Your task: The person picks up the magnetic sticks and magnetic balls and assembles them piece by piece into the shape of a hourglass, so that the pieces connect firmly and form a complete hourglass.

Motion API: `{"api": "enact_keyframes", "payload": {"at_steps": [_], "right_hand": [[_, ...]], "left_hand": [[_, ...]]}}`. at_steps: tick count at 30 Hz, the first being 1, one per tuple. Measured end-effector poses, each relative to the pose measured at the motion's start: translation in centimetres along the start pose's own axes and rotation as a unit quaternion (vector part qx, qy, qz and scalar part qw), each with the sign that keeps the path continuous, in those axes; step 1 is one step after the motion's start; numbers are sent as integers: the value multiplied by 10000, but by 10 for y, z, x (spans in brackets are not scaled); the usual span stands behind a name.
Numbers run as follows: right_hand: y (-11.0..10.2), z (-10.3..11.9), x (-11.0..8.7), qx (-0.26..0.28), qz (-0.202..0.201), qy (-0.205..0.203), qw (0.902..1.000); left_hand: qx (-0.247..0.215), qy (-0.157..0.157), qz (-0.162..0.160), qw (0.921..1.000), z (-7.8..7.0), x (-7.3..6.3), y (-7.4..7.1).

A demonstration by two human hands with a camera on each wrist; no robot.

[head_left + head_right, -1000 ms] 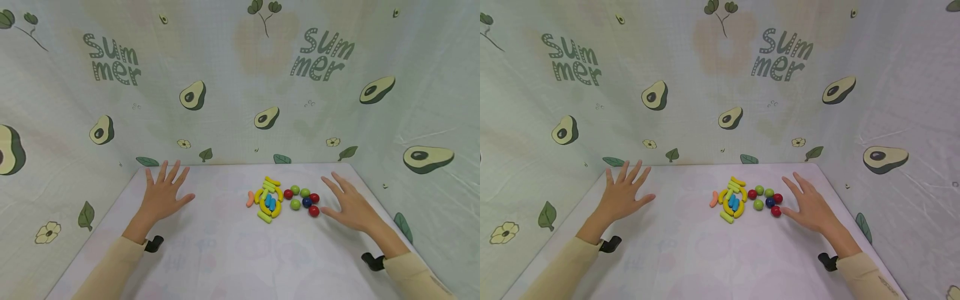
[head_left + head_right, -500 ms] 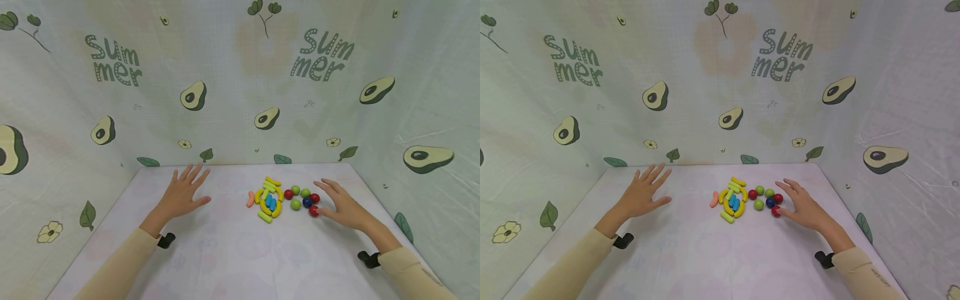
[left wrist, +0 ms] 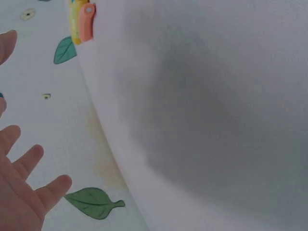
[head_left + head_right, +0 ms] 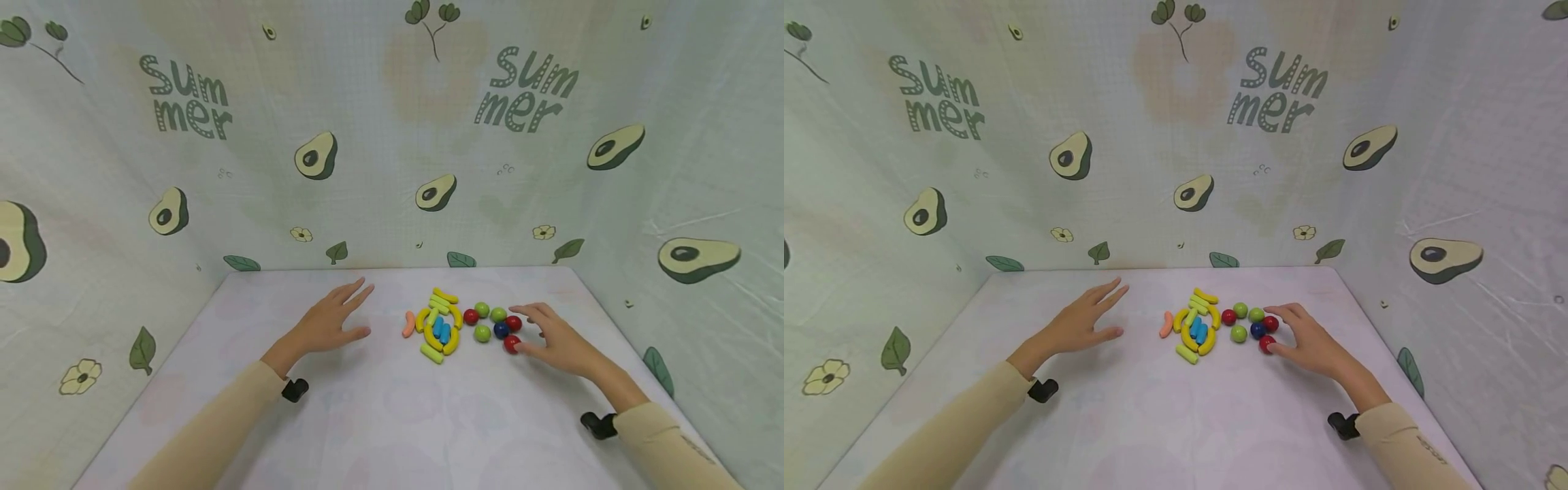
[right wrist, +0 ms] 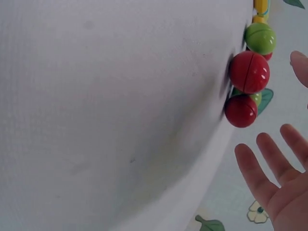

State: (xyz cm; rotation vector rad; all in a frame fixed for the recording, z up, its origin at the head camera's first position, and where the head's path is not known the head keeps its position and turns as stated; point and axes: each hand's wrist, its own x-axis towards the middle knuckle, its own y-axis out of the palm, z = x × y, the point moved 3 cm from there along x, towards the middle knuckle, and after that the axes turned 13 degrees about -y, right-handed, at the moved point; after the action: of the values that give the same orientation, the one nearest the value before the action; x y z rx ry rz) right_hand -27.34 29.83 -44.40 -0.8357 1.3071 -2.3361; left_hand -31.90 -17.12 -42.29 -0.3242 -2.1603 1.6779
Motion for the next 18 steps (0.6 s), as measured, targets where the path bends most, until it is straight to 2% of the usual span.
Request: {"api": "enact_keyframes", "payload": {"at_steps": [4,7,11,18], "right_hand": [[3,-1,0,147,9,35,9999],[4,0,0,228,-19,16,9997],[6,0,1,281,-32,34,9996],[12,-3,3,351,69,157,9992]], "left_hand": [[-399,-74,474,9981,-4,8,15],[-677,-145,688,9952,-5,14,25],[-944,-222,847,9917,-9,21,35],[-1181,-29,1021,9877,-21,33,44]]}}
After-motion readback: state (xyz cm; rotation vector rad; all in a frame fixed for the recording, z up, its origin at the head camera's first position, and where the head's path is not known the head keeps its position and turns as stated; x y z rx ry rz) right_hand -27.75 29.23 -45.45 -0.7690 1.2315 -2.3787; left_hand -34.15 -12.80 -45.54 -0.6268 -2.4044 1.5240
